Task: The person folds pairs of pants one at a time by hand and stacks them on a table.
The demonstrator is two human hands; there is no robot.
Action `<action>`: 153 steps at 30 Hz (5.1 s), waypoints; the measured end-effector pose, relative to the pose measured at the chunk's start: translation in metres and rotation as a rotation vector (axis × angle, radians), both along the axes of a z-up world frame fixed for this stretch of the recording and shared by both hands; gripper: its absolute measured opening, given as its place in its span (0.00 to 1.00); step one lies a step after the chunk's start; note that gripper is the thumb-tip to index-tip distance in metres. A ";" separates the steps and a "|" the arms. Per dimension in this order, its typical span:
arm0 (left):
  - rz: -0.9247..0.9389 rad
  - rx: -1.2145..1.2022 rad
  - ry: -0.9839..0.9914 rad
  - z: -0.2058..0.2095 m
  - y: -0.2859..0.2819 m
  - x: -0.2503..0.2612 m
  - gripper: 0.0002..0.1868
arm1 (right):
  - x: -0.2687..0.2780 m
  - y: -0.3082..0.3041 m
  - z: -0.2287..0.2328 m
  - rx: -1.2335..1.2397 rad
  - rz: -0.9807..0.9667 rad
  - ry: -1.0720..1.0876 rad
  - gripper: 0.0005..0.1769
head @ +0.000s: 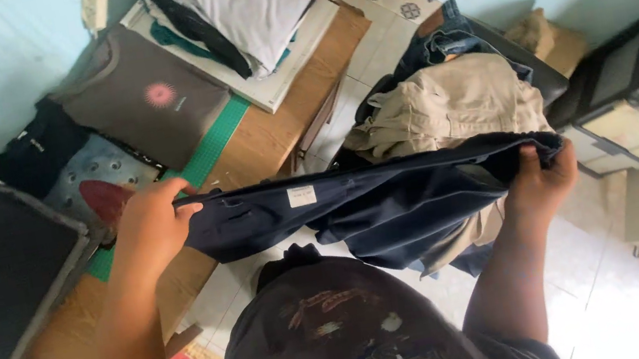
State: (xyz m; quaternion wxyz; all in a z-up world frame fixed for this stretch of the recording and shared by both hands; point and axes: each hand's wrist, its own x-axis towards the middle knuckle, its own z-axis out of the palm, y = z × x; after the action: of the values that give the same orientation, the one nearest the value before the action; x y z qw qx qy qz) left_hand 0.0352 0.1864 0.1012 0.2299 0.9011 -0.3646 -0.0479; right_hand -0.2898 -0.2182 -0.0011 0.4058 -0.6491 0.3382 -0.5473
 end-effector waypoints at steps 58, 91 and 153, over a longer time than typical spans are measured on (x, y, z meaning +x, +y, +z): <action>-0.574 -1.579 0.810 -0.011 -0.160 -0.023 0.19 | 0.210 0.162 0.086 0.248 0.959 -0.622 0.09; -0.256 -1.436 0.329 0.006 -0.103 -0.062 0.35 | 0.231 0.229 0.090 0.446 1.161 -0.447 0.20; -0.464 -0.553 0.290 -0.143 -0.098 -0.080 0.33 | 0.092 0.135 0.135 -0.845 0.503 0.658 0.24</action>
State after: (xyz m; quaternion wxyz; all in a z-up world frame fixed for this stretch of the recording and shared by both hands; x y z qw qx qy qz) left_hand -0.0443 0.0880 -0.0418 0.4965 0.6825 -0.5215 -0.1254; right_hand -0.1980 -0.0831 0.1339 0.1033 -0.9503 0.0345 -0.2915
